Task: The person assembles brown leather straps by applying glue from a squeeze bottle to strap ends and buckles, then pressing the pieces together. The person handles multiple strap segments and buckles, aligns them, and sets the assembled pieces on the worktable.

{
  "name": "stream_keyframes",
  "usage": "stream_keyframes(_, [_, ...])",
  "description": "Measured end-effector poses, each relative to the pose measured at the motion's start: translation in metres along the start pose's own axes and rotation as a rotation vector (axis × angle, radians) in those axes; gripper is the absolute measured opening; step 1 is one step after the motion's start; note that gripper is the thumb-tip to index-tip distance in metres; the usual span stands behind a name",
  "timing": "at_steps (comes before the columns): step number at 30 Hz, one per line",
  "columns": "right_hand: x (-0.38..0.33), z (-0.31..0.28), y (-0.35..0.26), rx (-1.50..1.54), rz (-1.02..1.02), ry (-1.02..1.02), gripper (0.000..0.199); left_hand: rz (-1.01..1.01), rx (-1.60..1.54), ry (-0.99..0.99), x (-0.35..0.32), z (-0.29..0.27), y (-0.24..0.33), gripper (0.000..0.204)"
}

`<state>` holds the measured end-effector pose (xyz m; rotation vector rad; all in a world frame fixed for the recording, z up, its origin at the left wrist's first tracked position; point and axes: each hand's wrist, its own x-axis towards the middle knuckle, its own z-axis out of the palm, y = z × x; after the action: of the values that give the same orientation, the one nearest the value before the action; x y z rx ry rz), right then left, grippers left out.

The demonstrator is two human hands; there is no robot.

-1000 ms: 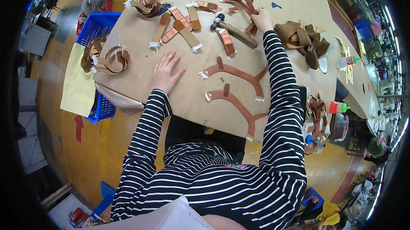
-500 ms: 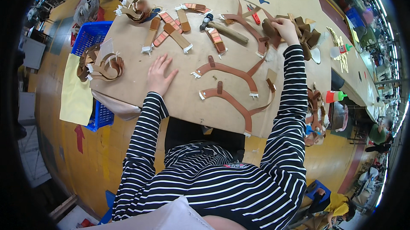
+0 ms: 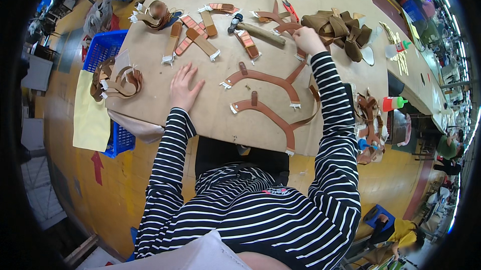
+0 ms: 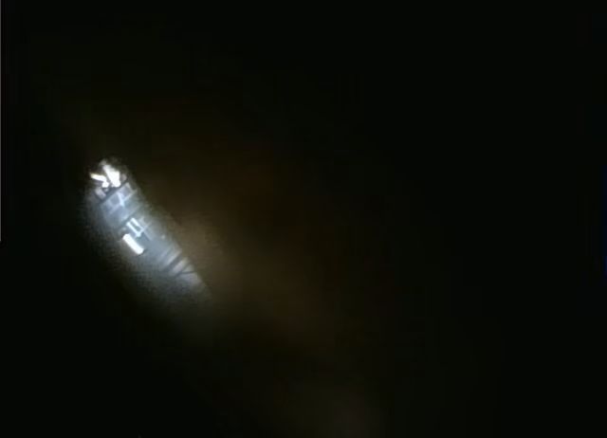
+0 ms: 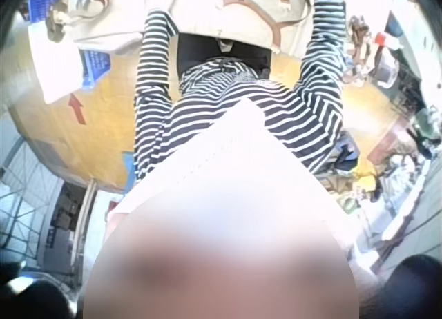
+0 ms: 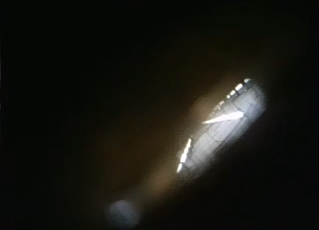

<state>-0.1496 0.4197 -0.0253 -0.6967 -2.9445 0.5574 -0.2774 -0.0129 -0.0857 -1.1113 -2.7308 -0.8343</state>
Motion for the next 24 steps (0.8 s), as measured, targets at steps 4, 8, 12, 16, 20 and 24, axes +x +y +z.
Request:
stream_keyframes(4, [0.011, 0.05, 0.002, -0.16, -0.106, 0.442, 0.026, -0.004, 0.002, 0.002, -0.001, -0.001, 0.001, 0.046])
stream_keyframes(8, [0.021, 0.038, 0.003, 0.068, 0.066, 0.155, 0.03, -0.009, -0.011, -0.002, -0.001, 0.001, 0.0, 0.046])
stream_keyframes(12, [0.016, -0.014, -0.023, 0.739, 0.163, -0.04, 0.024, 0.005, 0.009, -0.004, -0.001, 0.003, -0.002, 0.047])
stream_keyframes(16, [-0.002, -0.075, -0.057, 1.113, -0.144, 0.045, 0.031, 0.012, 0.011, 0.0, -0.001, 0.004, -0.003, 0.047])
stream_keyframes(20, [-0.033, -0.105, -0.09, 1.313, 0.092, 0.0, 0.034, 0.009, 0.006, -0.001, 0.0, 0.003, -0.002, 0.047])
stream_keyframes(24, [-0.077, -0.105, -0.122, 1.047, -0.216, 0.027, 0.034, 0.017, 0.011, 0.005, 0.0, 0.003, -0.002, 0.047])
